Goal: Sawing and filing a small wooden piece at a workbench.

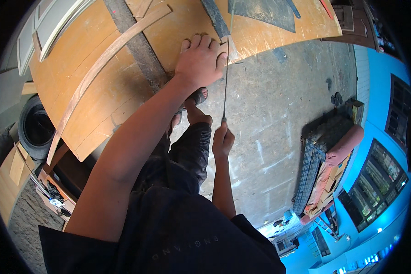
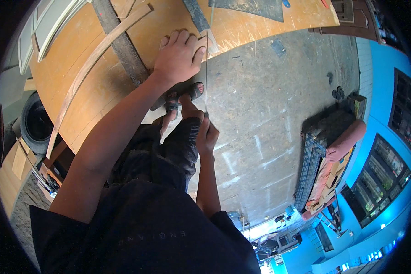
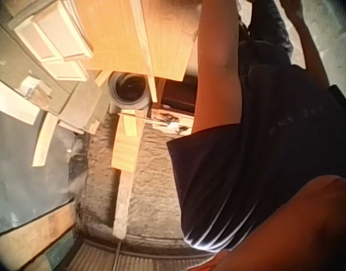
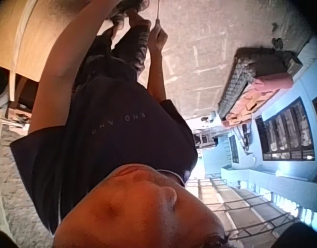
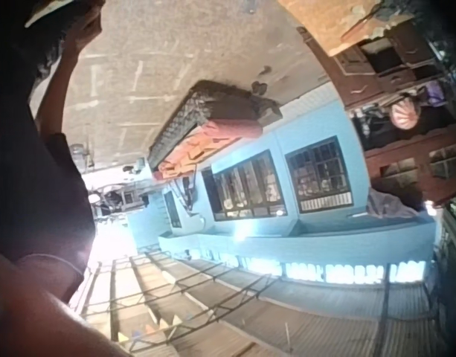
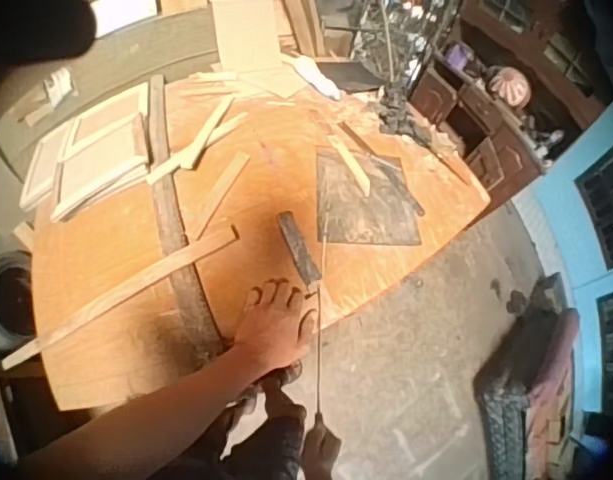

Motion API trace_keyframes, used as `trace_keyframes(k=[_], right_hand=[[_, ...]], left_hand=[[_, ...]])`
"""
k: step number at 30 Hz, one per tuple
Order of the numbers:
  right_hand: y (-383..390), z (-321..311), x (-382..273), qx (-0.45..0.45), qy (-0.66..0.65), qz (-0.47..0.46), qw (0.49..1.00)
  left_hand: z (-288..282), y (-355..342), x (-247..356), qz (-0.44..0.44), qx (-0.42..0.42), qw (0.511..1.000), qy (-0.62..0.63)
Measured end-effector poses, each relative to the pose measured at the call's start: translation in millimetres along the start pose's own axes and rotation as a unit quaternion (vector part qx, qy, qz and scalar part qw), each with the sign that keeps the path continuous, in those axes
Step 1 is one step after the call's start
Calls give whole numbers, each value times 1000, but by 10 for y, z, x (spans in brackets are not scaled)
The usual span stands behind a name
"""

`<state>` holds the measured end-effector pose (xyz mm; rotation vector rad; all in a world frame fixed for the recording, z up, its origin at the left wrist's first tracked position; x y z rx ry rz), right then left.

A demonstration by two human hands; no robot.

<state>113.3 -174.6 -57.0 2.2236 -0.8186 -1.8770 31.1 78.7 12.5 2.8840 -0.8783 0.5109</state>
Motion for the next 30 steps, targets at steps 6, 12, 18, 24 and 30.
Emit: trace_keyframes(k=[6, 12, 18, 24, 30], right_hand=[[-578, 36, -563, 14, 28, -64, 997], [-543, 137, -210, 23, 1, -63, 998], [-391, 68, -43, 8, 3, -18, 1000], [-1143, 230, -775, 64, 20, -148, 987], [-448, 192, 85, 41, -70, -22, 996]], left_hand=[[51, -15, 23, 1, -1, 1000, 12], [7, 13, -6, -9, -11, 1000, 12], [-16, 11, 55, 4, 14, 1000, 6], [-4, 6, 31, -1, -12, 1000, 22], [8, 37, 27, 15, -4, 1000, 10]])
Point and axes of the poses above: each hand's wrist, its own y-axis away from the middle knuckle, its own z-axis out of the palm, x = y × z, the point moved 6 cm from there along -y, towards the middle knuckle, and after that the axes turned 14 degrees about -x, right-handed, at the moved point
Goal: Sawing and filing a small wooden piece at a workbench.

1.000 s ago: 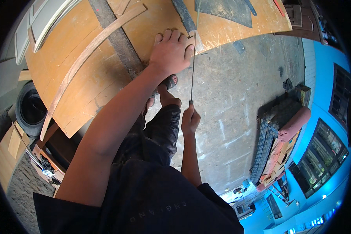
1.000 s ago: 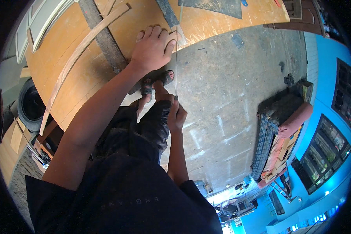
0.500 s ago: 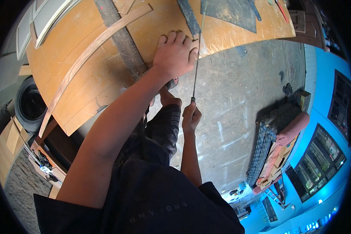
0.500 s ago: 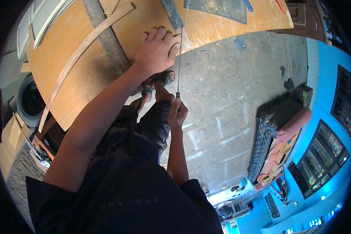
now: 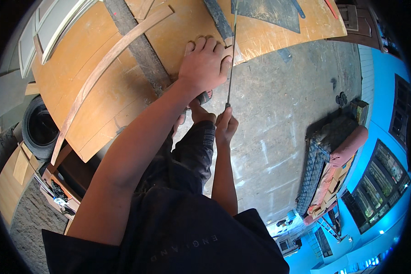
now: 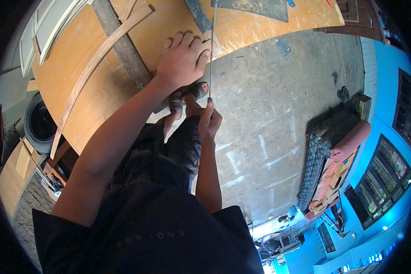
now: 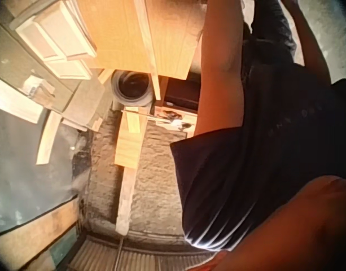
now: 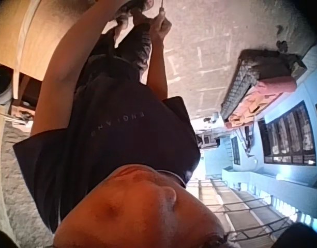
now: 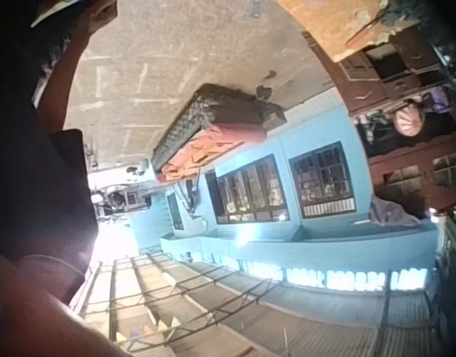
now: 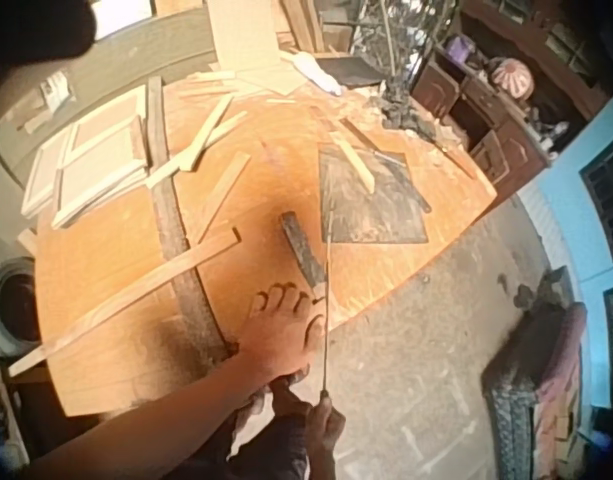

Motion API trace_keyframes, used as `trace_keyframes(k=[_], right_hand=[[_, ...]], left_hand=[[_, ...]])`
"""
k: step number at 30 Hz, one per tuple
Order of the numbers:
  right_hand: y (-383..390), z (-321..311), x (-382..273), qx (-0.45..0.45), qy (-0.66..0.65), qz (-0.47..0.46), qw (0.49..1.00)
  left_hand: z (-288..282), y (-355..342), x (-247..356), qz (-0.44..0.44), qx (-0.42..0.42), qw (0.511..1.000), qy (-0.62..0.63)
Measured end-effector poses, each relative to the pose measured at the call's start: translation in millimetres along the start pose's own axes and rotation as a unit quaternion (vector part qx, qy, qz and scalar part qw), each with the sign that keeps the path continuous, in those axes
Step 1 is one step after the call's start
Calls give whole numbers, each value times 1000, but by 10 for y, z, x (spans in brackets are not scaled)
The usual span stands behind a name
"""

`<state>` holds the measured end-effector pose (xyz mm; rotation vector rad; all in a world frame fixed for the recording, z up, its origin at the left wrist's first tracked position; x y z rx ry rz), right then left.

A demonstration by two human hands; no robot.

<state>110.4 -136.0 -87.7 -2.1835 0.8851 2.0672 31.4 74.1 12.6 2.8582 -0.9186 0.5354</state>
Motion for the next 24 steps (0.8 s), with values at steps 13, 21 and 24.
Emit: trace_keyframes(k=[13, 21, 24], right_hand=[[-14, 82, -662, -37, -61, -9, 997], [6, 42, -682, -42, -5, -31, 999], [45, 62, -661, -40, -8, -34, 999]], left_hand=[[-10, -64, -133, -1, 2, 1000, 24], [-5, 46, -176, -38, -22, 999, -9], [14, 57, -150, -21, -9, 1000, -15]])
Point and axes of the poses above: each hand's wrist, its own y-axis away from the middle knuckle, its own z-axis out of the palm, x = y × z, the point moved 6 cm from there along -y, towards the middle knuckle, and after that the axes turned 14 degrees about -x, right-handed, at the moved point
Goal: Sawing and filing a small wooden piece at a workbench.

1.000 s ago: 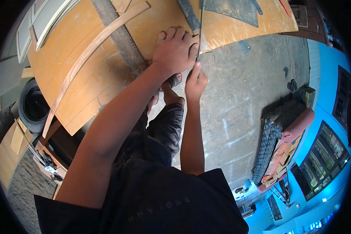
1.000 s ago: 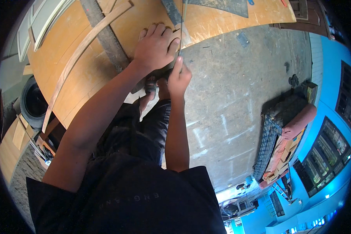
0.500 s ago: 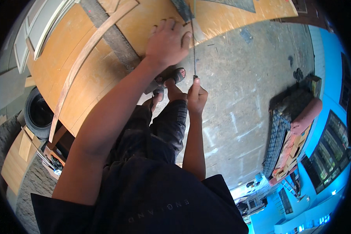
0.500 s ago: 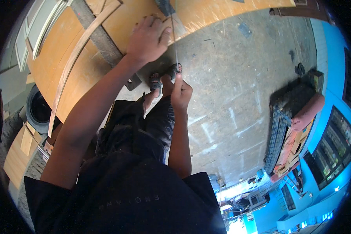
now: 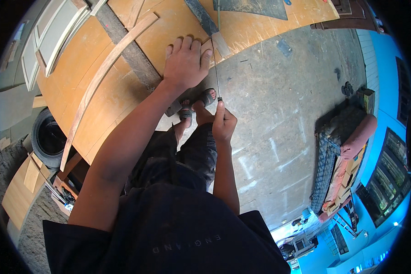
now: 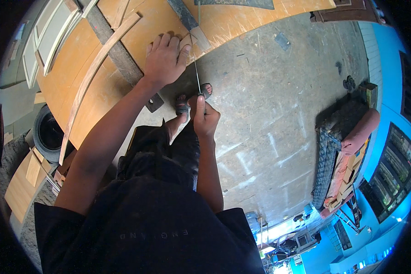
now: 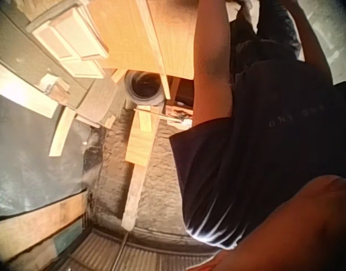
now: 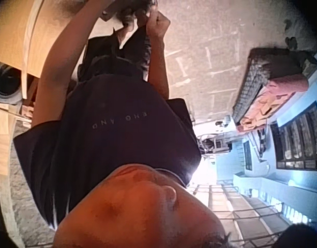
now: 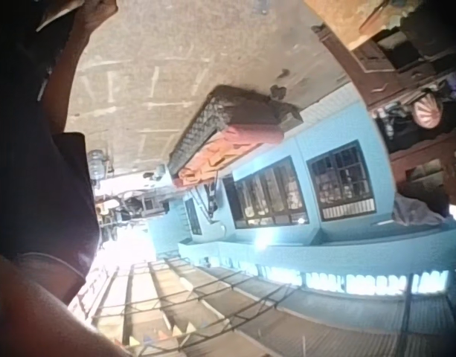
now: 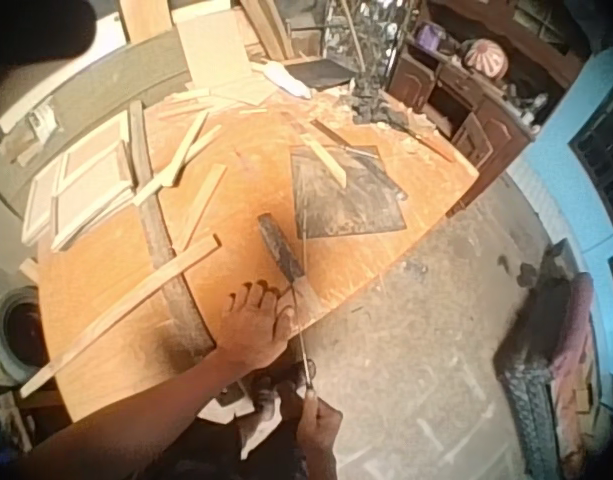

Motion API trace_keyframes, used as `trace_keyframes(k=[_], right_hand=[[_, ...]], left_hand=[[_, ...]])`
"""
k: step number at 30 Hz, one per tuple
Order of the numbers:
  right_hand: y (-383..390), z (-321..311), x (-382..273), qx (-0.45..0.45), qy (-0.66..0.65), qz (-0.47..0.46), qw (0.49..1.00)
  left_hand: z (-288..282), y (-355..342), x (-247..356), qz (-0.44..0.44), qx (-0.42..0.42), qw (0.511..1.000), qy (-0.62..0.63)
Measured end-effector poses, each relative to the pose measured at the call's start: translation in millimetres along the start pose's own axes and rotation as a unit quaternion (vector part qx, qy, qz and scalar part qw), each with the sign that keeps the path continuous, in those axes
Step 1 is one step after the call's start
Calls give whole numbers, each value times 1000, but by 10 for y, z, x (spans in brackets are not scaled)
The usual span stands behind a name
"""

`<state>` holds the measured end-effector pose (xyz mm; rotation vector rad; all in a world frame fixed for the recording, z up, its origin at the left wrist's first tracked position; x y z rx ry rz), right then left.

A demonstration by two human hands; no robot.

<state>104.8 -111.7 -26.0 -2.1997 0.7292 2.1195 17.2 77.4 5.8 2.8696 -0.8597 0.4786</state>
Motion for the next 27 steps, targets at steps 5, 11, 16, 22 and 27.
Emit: trace_keyframes(k=[5, 11, 16, 22, 27], right_hand=[[-30, 6, -1, -3, -3, 20, 1000], [-112, 60, 293, 1, -42, 2, 999], [-152, 29, 312, 5, -60, 32, 998], [-545, 7, -191, -10, 34, 33, 999], [-504, 21, -3, -2, 18, -49, 999]], left_hand=[[-28, -12, 18, -9, -30, 999, -10], [-28, -20, 57, -10, -44, 999, -17], [-21, -13, 55, -6, -42, 999, -19], [2, -34, 39, -1, -50, 999, -18], [4, -16, 89, 11, -43, 999, -28]])
Point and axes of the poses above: each hand's wrist, its own y-axis away from the middle knuckle, its own z-axis out of the palm, x = y × z, the point moved 6 cm from there along -y, towards the middle knuckle, and after that the axes turned 14 degrees about -x, right-handed, at the moved point
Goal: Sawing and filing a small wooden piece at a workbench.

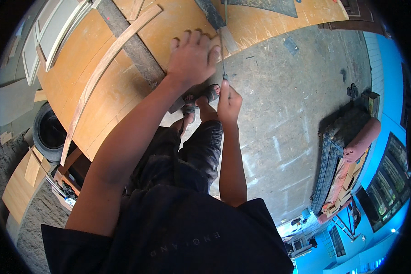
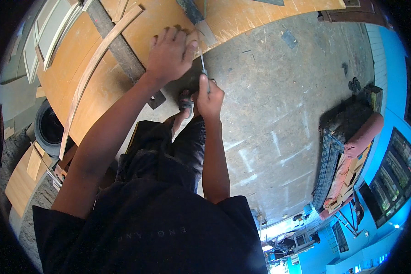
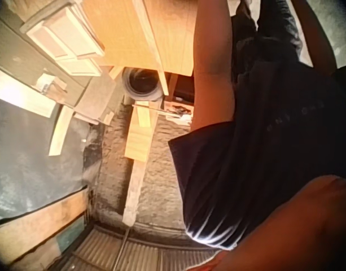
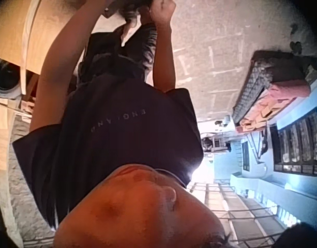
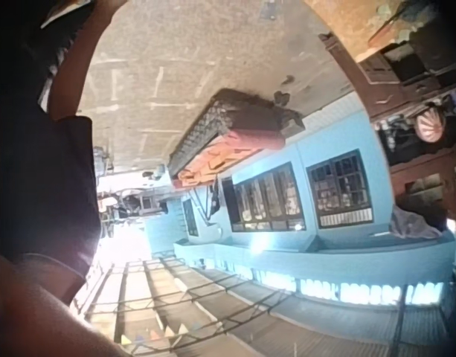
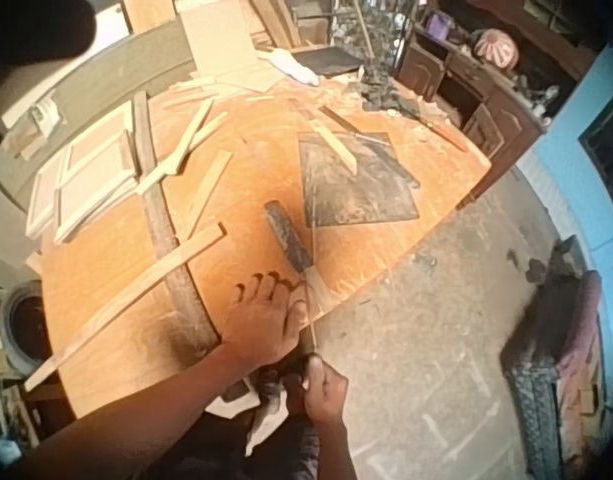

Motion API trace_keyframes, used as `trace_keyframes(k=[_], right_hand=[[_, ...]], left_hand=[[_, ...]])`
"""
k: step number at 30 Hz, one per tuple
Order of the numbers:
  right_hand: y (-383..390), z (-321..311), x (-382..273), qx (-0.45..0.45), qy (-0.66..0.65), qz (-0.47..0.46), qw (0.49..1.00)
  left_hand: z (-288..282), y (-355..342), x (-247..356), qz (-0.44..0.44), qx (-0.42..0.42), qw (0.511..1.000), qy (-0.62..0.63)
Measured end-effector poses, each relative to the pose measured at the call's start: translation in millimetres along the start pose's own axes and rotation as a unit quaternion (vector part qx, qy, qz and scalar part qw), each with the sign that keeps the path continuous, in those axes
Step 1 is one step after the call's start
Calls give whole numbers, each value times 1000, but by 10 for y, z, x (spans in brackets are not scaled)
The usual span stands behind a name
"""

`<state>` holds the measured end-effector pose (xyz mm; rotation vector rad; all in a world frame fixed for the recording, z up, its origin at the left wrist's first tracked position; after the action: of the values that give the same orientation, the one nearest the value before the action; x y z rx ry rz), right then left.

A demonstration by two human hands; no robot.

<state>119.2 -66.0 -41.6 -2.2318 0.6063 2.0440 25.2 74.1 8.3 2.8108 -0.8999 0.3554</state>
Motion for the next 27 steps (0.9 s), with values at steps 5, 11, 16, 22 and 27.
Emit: trace_keyframes(k=[5, 11, 16, 22, 27], right_hand=[[259, 55, 41, -1, -87, 26, 996], [-190, 79, -41, 71, -14, 12, 997], [-153, 41, -178, 57, 21, 27, 998], [-146, 15, -149, 60, 90, 10, 994], [-81, 37, -102, 68, 62, -4, 996]], left_hand=[[-7, 76, 154, 75, 25, 997, 4], [-9, 42, 116, 48, -17, 997, 59], [8, 38, 55, 37, -34, 997, 61], [21, 20, 52, 30, -41, 996, 79], [10, 24, 81, 39, -33, 996, 77]])
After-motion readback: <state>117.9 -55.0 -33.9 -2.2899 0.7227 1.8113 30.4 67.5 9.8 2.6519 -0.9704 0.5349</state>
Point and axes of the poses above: each hand's wrist, its own y-axis away from the middle knuckle, its own z-axis out of the palm, x = y × z, the point moved 6 cm from there along -y, towards the middle knuckle, and after that the axes turned 14 degrees about -x, right-handed, at the moved point
